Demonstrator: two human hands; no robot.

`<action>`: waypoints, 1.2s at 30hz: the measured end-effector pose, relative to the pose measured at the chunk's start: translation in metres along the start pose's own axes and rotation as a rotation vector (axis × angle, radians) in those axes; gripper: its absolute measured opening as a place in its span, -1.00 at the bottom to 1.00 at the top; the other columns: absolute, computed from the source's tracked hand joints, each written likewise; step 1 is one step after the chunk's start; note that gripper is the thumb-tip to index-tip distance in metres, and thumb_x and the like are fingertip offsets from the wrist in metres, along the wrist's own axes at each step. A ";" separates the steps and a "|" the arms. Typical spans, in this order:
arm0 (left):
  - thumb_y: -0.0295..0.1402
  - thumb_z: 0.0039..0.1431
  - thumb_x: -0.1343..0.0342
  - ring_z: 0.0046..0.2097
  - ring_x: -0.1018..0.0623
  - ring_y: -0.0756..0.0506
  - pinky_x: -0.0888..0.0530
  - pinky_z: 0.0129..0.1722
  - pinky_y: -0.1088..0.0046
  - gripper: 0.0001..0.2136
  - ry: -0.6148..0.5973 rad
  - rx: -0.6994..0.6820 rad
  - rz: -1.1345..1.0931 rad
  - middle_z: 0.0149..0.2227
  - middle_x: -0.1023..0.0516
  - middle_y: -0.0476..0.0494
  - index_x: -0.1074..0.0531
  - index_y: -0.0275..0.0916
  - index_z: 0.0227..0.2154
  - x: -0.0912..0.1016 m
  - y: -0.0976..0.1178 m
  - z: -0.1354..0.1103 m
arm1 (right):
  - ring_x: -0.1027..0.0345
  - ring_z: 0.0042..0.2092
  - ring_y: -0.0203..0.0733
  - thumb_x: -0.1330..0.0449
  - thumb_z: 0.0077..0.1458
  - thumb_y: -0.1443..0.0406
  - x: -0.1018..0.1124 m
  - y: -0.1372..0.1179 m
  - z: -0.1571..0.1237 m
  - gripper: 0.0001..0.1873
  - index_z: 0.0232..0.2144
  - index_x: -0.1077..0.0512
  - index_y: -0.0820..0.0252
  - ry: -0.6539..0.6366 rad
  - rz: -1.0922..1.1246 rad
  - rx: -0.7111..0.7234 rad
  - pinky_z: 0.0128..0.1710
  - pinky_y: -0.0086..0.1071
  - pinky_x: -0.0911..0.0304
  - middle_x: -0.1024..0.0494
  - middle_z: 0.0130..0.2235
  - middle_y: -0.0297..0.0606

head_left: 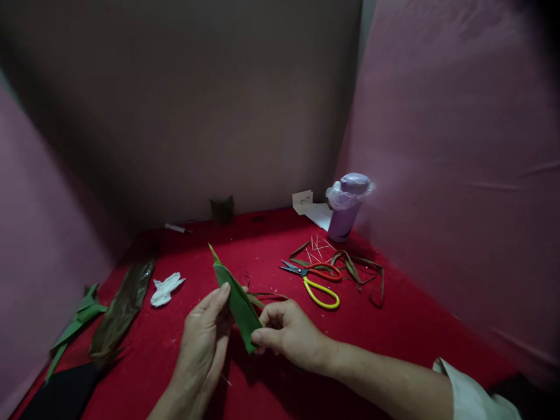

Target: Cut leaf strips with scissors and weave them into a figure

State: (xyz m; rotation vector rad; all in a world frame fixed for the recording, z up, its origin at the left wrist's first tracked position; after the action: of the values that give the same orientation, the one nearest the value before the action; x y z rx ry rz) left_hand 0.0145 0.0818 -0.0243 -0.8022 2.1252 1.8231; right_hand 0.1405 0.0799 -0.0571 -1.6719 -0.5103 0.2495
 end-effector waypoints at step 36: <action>-0.24 -0.16 -0.29 -0.58 -0.43 0.04 -0.35 -0.61 0.61 -0.80 -0.077 0.069 0.329 -0.60 -0.54 -0.04 -0.53 -0.28 -0.54 0.002 0.003 0.001 | -0.18 -0.40 -0.32 -0.16 -0.03 0.09 0.129 -0.059 -0.022 -0.52 -0.10 -0.25 0.22 -0.014 -0.689 0.094 -0.44 -0.47 -0.12 -0.33 -0.37 -0.34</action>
State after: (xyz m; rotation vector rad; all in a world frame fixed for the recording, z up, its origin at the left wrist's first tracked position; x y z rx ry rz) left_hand 0.0108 0.0821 -0.0230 -0.3749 2.3656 1.8810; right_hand 0.2526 0.1257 0.0205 -1.3145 -1.0300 -0.2176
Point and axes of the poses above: each hand's wrist, its own z-axis towards the middle knuckle, its own x-axis out of the back of the hand, y = z × x, the point moved 7 cm from there along z, towards the middle knuckle
